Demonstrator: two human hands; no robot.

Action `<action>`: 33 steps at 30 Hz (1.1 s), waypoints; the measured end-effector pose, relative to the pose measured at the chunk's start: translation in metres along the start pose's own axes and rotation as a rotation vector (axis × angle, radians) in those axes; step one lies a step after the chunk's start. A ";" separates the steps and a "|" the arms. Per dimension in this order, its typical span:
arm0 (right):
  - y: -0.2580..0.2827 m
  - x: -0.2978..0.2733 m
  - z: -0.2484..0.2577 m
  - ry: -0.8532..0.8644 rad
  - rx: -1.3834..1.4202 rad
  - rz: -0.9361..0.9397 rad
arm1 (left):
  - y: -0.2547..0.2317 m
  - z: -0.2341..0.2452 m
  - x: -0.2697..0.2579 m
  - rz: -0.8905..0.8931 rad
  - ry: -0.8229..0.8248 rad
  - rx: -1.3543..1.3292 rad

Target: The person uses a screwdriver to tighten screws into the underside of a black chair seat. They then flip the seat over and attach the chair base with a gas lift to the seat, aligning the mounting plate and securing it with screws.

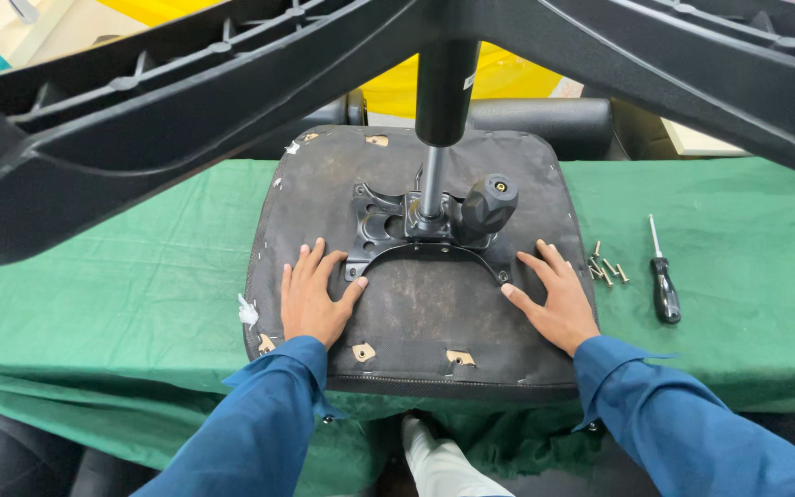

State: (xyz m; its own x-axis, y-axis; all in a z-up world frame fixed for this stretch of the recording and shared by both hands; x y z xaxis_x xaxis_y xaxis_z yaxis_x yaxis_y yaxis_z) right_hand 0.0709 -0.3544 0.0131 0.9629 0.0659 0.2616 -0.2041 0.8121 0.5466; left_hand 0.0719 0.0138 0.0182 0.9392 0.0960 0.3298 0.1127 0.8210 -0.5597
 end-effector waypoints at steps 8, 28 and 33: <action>0.008 -0.003 -0.003 0.027 -0.122 -0.010 | 0.002 -0.006 -0.002 -0.025 0.056 0.044; 0.023 -0.002 0.004 -0.092 -0.195 -0.023 | -0.015 0.006 -0.005 -0.028 0.054 0.106; 0.018 -0.005 0.002 -0.077 -0.184 -0.046 | -0.016 0.006 -0.004 -0.008 0.056 0.107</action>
Point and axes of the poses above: each hand's wrist, its own x-axis towards the middle knuckle, its own z-axis out of the back of the hand, y = z × x, the point moved 8 cm from there along x, towards the middle knuckle, and after that the axes turned 1 degree about -z, right-handed, at the moved point
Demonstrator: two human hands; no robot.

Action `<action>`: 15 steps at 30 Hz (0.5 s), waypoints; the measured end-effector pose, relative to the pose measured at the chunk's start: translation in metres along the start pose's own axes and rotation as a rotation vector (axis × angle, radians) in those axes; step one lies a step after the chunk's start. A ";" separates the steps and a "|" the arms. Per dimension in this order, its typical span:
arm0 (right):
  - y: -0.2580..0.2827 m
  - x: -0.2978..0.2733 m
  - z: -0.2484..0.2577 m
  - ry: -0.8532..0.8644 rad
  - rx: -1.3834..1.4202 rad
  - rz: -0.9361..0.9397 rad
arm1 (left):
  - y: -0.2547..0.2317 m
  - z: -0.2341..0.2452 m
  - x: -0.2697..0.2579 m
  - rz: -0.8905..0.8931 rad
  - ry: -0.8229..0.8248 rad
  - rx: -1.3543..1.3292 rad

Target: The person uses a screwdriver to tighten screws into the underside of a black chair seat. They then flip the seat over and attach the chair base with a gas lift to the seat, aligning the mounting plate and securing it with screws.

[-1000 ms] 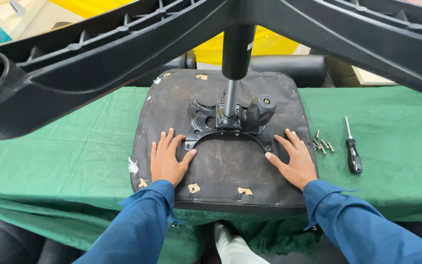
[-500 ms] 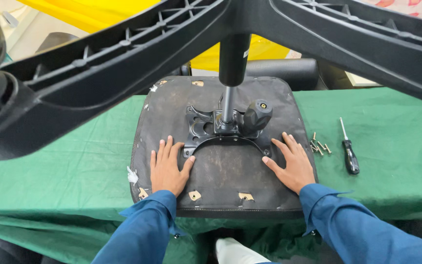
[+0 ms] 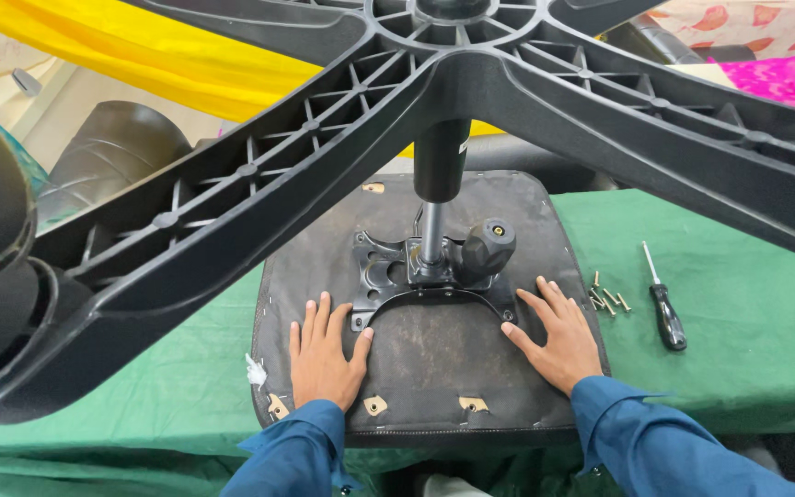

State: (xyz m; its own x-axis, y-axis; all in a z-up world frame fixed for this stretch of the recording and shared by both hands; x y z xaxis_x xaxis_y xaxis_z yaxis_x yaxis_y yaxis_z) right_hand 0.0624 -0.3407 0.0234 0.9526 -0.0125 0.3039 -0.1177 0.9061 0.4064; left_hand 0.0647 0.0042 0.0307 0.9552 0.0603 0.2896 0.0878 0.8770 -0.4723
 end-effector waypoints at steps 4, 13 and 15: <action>-0.005 0.002 -0.004 0.025 0.006 -0.005 | 0.002 -0.003 -0.001 -0.002 -0.024 -0.006; -0.012 0.005 -0.008 0.106 0.055 -0.021 | 0.010 -0.010 -0.001 -0.009 -0.039 -0.028; -0.012 0.005 -0.007 0.131 0.061 -0.041 | 0.011 -0.012 -0.002 0.000 -0.025 -0.025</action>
Point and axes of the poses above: each hand's wrist, its own x-axis towards the middle knuckle, its own z-axis out of the back of the hand, y = z × x, the point moved 8 cm from there along x, towards the middle knuckle, and after that the axes turned 1 degree about -z, right-handed, at the moved point
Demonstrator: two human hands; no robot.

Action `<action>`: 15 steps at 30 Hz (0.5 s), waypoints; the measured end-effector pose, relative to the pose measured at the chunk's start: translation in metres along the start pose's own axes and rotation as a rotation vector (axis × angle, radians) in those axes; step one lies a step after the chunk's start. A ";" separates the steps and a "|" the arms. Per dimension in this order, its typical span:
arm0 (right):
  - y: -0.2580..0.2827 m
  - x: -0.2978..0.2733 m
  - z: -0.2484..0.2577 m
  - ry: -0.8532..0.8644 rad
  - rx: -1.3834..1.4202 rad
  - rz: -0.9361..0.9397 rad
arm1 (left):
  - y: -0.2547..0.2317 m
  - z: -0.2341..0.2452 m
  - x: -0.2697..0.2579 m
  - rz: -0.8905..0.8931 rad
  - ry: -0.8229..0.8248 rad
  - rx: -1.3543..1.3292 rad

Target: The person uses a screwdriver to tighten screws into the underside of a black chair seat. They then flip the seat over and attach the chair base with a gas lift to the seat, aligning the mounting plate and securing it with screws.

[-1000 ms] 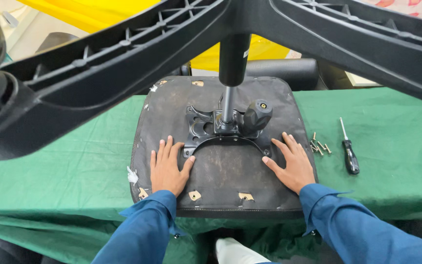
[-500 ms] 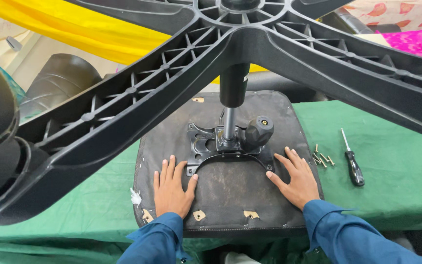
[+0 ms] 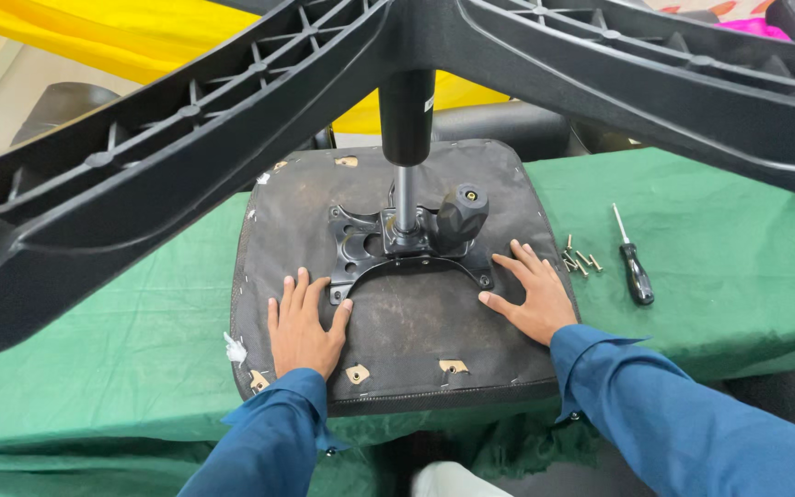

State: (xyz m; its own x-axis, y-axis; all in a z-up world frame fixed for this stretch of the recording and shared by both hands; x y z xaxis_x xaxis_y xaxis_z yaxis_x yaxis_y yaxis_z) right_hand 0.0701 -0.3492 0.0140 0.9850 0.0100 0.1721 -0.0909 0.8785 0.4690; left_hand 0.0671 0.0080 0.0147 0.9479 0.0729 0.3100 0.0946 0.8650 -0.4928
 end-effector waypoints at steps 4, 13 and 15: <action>0.008 -0.002 0.002 -0.020 -0.050 0.018 | 0.000 -0.002 0.004 0.005 0.013 0.015; 0.011 -0.004 0.003 -0.051 -0.095 0.005 | 0.001 -0.001 0.002 -0.007 0.026 0.034; 0.010 -0.002 0.003 -0.059 -0.089 0.002 | -0.001 0.002 0.003 -0.013 0.034 0.037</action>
Point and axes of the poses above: each hand's wrist, its own x-axis towards the middle knuckle, its own z-axis out of the back of the hand, y = z × x, the point moved 8 cm from there along x, towards the middle knuckle, and after that the axes turned 1 degree about -z, right-handed, at the moved point
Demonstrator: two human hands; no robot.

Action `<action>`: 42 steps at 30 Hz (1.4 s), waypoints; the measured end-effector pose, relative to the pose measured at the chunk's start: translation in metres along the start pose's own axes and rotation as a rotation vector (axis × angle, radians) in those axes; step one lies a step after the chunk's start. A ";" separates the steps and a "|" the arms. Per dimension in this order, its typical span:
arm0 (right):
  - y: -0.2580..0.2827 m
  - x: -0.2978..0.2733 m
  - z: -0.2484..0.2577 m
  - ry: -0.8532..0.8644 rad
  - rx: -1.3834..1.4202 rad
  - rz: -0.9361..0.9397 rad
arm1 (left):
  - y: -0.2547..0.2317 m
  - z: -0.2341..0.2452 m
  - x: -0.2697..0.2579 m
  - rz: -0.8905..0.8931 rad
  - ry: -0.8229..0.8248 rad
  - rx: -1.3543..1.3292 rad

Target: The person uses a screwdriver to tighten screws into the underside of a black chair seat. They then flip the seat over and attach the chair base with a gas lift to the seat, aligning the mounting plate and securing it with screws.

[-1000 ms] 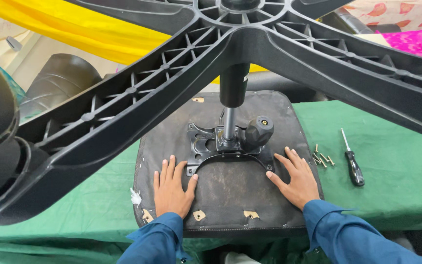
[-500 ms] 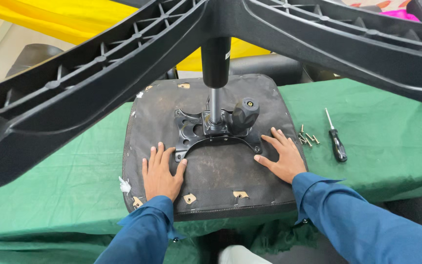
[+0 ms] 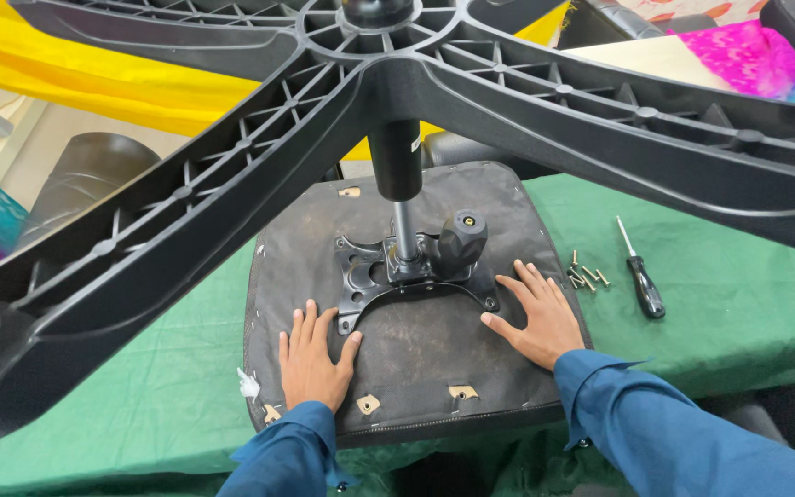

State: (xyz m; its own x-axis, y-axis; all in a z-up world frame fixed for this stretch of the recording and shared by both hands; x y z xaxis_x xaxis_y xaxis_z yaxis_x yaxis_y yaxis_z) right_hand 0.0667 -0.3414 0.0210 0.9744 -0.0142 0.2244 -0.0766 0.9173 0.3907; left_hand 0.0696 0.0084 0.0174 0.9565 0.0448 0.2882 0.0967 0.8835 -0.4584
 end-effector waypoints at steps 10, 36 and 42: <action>-0.001 -0.002 0.005 -0.110 0.049 -0.027 | -0.006 0.013 0.003 -0.069 0.025 0.023; -0.066 -0.009 0.024 -0.388 0.275 -0.190 | -0.005 0.009 -0.003 -0.029 -0.034 0.035; -0.174 -0.002 0.026 -0.560 0.132 -0.489 | -0.007 0.008 -0.001 -0.015 -0.018 0.063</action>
State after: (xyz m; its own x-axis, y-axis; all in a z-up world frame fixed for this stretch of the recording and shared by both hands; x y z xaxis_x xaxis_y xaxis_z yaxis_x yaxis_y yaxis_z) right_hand 0.0731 -0.5113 -0.0244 0.6536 -0.6398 0.4044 0.2781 0.6999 0.6578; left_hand 0.0656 0.0055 0.0274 0.9499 0.0395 0.3100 0.0928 0.9115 -0.4006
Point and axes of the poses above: each hand's wrist, its own x-axis towards the middle knuckle, its own z-axis out of the back of the hand, y = z × x, the point moved 8 cm from there along x, towards the middle knuckle, and after that the axes turned 1 degree about -z, right-handed, at the moved point
